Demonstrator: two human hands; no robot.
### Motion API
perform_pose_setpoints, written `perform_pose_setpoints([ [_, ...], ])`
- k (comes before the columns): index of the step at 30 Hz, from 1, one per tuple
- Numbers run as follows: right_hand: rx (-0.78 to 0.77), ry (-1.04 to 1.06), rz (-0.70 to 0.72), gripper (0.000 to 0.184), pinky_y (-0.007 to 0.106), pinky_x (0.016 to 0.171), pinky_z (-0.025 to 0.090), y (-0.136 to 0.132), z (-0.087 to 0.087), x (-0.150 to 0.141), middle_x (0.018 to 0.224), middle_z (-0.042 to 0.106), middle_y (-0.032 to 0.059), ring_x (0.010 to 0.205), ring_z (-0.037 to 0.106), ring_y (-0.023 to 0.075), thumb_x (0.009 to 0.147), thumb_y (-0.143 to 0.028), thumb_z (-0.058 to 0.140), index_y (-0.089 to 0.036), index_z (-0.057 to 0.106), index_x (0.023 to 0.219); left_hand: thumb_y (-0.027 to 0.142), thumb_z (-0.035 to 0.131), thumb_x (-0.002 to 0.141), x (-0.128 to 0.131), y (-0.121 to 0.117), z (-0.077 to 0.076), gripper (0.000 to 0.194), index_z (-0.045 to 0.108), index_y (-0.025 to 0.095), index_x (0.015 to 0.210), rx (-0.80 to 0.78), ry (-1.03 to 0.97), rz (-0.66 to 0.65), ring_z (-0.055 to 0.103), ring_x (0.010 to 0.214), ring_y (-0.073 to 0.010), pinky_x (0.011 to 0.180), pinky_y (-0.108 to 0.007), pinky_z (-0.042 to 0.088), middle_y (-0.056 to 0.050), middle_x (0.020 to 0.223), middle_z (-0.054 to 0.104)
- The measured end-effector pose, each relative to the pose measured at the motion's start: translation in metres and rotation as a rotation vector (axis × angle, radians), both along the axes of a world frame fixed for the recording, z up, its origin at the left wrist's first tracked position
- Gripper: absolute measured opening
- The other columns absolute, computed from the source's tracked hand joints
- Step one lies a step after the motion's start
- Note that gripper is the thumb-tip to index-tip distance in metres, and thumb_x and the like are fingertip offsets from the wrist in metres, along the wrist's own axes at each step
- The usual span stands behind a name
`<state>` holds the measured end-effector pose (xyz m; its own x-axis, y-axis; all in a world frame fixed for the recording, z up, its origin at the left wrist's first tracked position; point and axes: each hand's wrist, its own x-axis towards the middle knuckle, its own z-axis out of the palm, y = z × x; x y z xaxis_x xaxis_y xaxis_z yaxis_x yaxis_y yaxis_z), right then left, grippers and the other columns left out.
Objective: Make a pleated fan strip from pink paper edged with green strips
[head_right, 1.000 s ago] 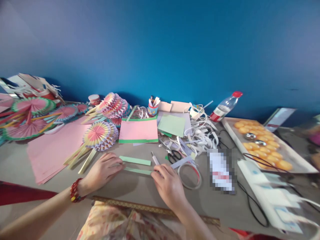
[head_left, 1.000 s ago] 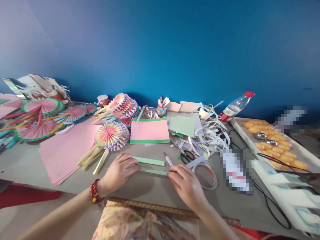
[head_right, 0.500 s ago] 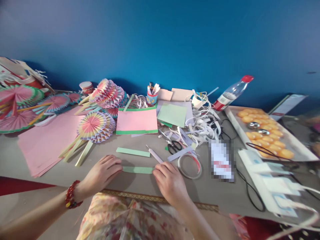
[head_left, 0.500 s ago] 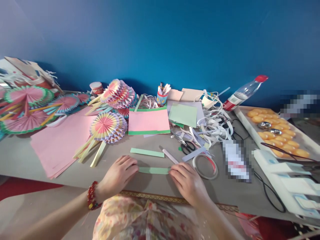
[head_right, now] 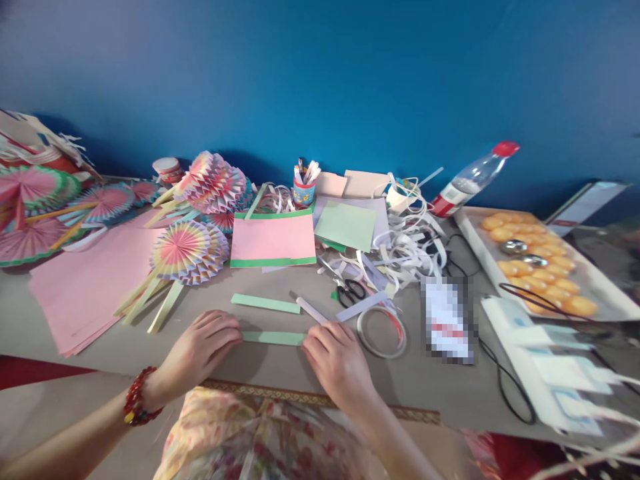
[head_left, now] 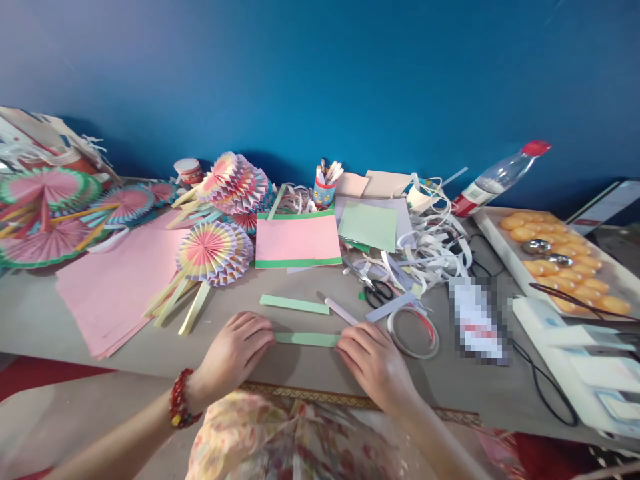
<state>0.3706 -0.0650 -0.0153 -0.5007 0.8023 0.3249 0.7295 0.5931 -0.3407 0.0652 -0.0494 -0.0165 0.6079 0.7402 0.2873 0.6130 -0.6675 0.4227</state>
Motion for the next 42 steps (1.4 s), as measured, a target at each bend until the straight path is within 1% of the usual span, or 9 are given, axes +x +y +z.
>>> perform_pose_setpoints([
  [8,0.036,0.02,-0.008,0.016,0.035,0.083,0.044,0.011,0.005,0.0,0.093,0.066,0.0054,0.091,0.057,0.0204,0.098,-0.02,0.048,-0.019,0.064,0.092,0.018,0.046,0.1,-0.011,0.008,0.014,0.016,0.062,0.02,0.102,0.028,-0.053,0.104,0.063,0.094,-0.0173,0.087,-0.03,0.048,-0.005,0.1,0.068],
  [13,0.106,-0.094,-0.132,0.025,0.04,0.089,0.046,0.025,0.002,0.007,0.112,0.064,0.0103,0.104,0.058,0.0255,0.099,-0.028,0.046,-0.019,0.062,0.116,0.027,0.042,0.102,-0.018,0.056,0.037,0.02,0.061,0.02,0.099,0.047,0.057,0.306,0.065,0.08,-0.0166,0.073,-0.027,0.046,-0.003,0.091,0.069],
  [17,0.162,-0.183,-0.234,0.03,0.04,0.082,0.049,0.027,-0.004,0.011,0.106,0.064,0.0115,0.097,0.061,0.0271,0.098,-0.032,0.046,-0.016,0.06,0.12,0.029,0.043,0.1,-0.014,0.091,0.036,0.022,0.063,0.021,0.098,-0.021,0.164,0.393,0.066,0.076,-0.0174,0.07,-0.027,0.046,-0.001,0.085,0.07],
  [21,0.195,-0.192,-0.276,0.026,0.038,0.075,0.049,0.025,-0.012,0.015,0.096,0.065,0.0097,0.086,0.063,0.025,0.099,-0.025,0.042,-0.016,0.061,0.115,0.028,0.041,0.101,-0.004,0.096,0.03,0.033,0.052,0.02,0.131,0.0,0.142,0.401,0.068,0.083,-0.0201,0.074,-0.03,0.05,-0.006,0.099,0.071],
  [25,0.182,-0.099,-0.292,0.023,0.035,0.076,0.05,0.025,-0.016,0.016,0.097,0.066,0.0091,0.088,0.064,0.0237,0.1,-0.022,0.042,-0.017,0.062,0.111,0.02,0.043,0.098,0.01,0.082,0.033,0.04,0.048,0.022,0.137,0.115,0.22,0.117,0.055,0.119,-0.0252,0.099,-0.04,0.045,-0.01,0.135,0.057],
  [29,0.219,-0.029,-0.29,0.024,0.034,0.076,0.05,0.026,-0.014,0.016,0.103,0.066,0.0093,0.09,0.065,0.0228,0.099,-0.022,0.044,-0.016,0.06,0.115,0.014,0.051,0.089,0.016,0.072,0.041,0.041,0.055,0.023,0.129,0.047,0.311,-0.193,0.051,0.123,-0.0245,0.108,-0.042,0.038,-0.007,0.133,0.058],
  [32,0.238,-0.014,-0.274,0.025,0.033,0.076,0.05,0.026,-0.013,0.016,0.101,0.067,0.0088,0.089,0.065,0.0222,0.099,-0.022,0.043,-0.016,0.06,0.117,0.023,0.058,0.088,0.011,0.071,0.04,0.044,0.053,0.02,0.131,-0.004,0.304,-0.22,0.053,0.121,-0.0254,0.109,-0.045,0.037,-0.009,0.135,0.057],
  [35,0.237,-0.013,-0.275,0.025,0.033,0.076,0.05,0.026,-0.015,0.017,0.1,0.067,0.0086,0.089,0.066,0.0223,0.099,-0.022,0.044,-0.017,0.062,0.115,0.025,0.051,0.095,0.005,0.073,0.032,0.028,0.059,0.02,0.122,0.016,0.298,-0.215,0.054,0.12,-0.0246,0.109,-0.045,0.037,-0.009,0.132,0.059],
  [42,0.21,0.035,-0.288,0.023,0.034,0.075,0.052,0.027,-0.018,0.019,0.1,0.067,0.0092,0.09,0.067,0.0235,0.098,-0.023,0.044,-0.018,0.062,0.111,0.025,0.042,0.102,0.018,0.088,0.025,0.026,0.067,0.021,0.102,0.053,0.151,-0.159,0.064,0.101,-0.0182,0.095,-0.034,0.046,-0.005,0.107,0.071],
])
